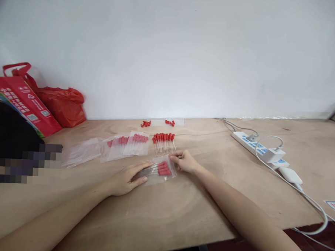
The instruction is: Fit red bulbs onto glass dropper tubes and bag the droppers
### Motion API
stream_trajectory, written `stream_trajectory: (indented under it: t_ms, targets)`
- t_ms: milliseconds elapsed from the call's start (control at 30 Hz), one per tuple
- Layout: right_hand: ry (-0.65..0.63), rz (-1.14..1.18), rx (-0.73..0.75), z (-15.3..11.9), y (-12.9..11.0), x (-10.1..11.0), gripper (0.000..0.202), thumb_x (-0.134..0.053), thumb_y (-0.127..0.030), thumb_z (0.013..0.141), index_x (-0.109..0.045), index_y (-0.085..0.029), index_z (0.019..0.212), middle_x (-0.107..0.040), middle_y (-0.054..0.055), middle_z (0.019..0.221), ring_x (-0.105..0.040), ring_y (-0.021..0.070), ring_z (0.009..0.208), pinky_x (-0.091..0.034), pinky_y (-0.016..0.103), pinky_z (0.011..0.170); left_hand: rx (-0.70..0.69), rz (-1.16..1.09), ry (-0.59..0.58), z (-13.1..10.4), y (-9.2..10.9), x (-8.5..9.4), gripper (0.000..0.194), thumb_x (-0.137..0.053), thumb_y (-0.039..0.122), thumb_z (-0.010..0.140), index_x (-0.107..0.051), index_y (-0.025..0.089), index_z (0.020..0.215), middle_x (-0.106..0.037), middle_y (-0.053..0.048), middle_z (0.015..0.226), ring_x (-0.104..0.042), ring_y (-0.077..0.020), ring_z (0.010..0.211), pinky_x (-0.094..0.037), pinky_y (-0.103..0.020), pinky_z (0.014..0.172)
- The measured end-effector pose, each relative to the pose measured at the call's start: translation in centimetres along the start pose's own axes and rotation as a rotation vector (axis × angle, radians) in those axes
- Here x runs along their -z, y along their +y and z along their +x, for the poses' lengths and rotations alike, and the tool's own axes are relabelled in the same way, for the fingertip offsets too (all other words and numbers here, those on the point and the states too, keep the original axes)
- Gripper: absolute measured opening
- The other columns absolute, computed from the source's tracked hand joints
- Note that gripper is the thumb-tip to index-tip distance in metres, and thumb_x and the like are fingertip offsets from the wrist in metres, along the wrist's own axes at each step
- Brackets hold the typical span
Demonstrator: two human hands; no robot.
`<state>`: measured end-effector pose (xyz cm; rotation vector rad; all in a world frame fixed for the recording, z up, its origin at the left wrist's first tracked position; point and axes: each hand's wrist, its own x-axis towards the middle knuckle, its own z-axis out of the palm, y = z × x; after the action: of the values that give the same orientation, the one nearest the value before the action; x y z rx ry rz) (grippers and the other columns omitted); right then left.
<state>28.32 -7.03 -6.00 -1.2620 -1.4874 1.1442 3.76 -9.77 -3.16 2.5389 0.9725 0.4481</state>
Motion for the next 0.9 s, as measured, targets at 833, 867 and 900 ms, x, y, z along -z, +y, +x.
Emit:
stream_trajectory:
  t_ms: [833, 867, 900]
  targets:
    - [0.427, -0.158, -0.205, 9.1, -1.7, 0.7, 0.044, -0.052, -0.018, 0.068, -0.040, -0.012, 0.110, -0.047, -0.004, 0.052, -0.044, 0.0095, 0.040, -0.033, 0.020, 0.036, -0.028, -0.045, 0.012, -0.4, -0.5, -0.3, 0.029, -0.047, 0.031, 0.081, -0.047, 0.021, 0.108, -0.045, -0.007, 0.126, -0.041, -0.0200, 0.115, -0.033, -0.036, 0.096]
    - [0.442, -0.122, -0.171, 8.3, -1.8, 1.1, 0.048, -0.049, -0.017, 0.070, -0.034, -0.014, 0.115, -0.046, -0.005, 0.055, -0.043, 0.0086, 0.040, -0.034, 0.019, 0.036, -0.025, -0.052, 0.012, -0.4, -0.4, -0.2, 0.027, -0.047, 0.030, 0.081, -0.047, 0.021, 0.107, -0.045, -0.007, 0.125, -0.041, -0.0201, 0.115, -0.034, -0.036, 0.095]
    - [0.457, -0.089, -0.136, 7.3, -1.8, 1.5, 0.050, -0.046, -0.017, 0.071, -0.029, -0.016, 0.118, -0.046, -0.006, 0.057, -0.043, 0.0078, 0.040, -0.035, 0.019, 0.037, -0.024, -0.060, 0.012, -0.4, -0.3, -0.2, 0.025, -0.047, 0.030, 0.081, -0.047, 0.021, 0.105, -0.046, -0.007, 0.124, -0.041, -0.0201, 0.115, -0.034, -0.036, 0.094]
